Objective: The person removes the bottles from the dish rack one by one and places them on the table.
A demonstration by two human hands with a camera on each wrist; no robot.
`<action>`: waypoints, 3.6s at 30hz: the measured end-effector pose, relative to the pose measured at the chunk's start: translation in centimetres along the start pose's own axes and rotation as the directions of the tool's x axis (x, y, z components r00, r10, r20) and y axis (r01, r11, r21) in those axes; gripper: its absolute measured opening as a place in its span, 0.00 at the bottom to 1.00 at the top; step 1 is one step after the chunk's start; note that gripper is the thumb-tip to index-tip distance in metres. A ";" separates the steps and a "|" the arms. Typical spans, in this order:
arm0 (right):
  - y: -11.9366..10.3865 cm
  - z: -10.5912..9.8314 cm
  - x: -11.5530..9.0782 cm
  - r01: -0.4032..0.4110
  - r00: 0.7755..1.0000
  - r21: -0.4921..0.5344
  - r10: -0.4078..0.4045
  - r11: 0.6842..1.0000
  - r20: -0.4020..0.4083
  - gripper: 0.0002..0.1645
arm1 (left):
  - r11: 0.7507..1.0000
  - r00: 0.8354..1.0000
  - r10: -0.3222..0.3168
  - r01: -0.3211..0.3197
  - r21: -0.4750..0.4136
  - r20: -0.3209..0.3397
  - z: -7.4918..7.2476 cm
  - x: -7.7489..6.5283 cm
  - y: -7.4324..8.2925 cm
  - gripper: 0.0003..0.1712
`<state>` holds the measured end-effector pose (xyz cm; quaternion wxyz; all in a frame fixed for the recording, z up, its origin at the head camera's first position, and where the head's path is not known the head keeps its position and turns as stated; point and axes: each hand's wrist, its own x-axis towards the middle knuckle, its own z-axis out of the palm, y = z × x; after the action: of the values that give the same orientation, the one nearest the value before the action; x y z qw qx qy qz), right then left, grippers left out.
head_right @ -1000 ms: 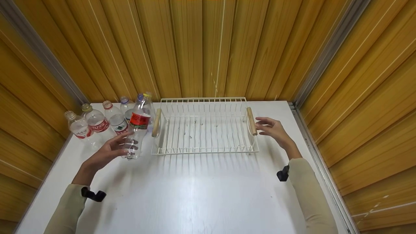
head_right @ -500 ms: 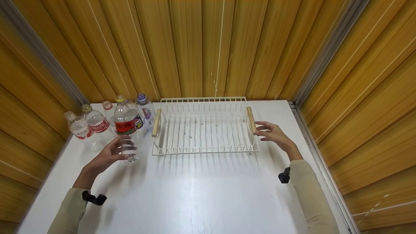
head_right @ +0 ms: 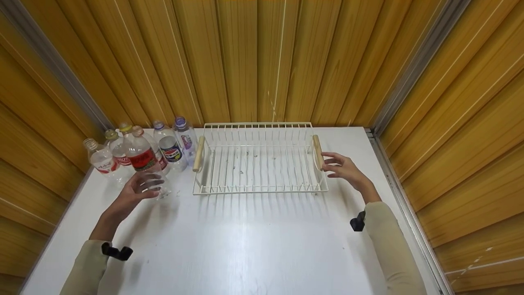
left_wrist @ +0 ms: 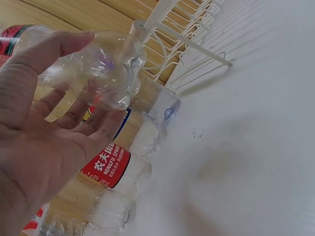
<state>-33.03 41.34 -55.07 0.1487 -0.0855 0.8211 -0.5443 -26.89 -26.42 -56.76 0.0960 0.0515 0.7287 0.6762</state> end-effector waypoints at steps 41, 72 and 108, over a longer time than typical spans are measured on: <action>1.1 0.6 -0.3 -0.005 1.000 0.052 0.005 0.999 -0.005 0.39 | 0.976 0.885 -0.123 0.190 0.107 -0.449 -8.0 -5.9 -3.4 0.55; 1.6 0.9 -0.4 -0.020 1.000 0.034 0.019 0.999 0.017 0.39 | 0.970 0.784 -0.162 0.237 0.048 -0.599 -13.2 -4.7 -6.3 0.59; 1.7 1.6 -0.3 -0.008 1.000 0.025 0.007 1.000 0.017 0.37 | 0.969 0.802 -0.125 0.226 0.103 -0.584 -14.3 -3.5 -5.7 0.52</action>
<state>-32.17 40.71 -57.14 0.1587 -0.0852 0.8133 -0.5533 -26.15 -41.50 -61.20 -0.0698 -0.2141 0.7793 0.5849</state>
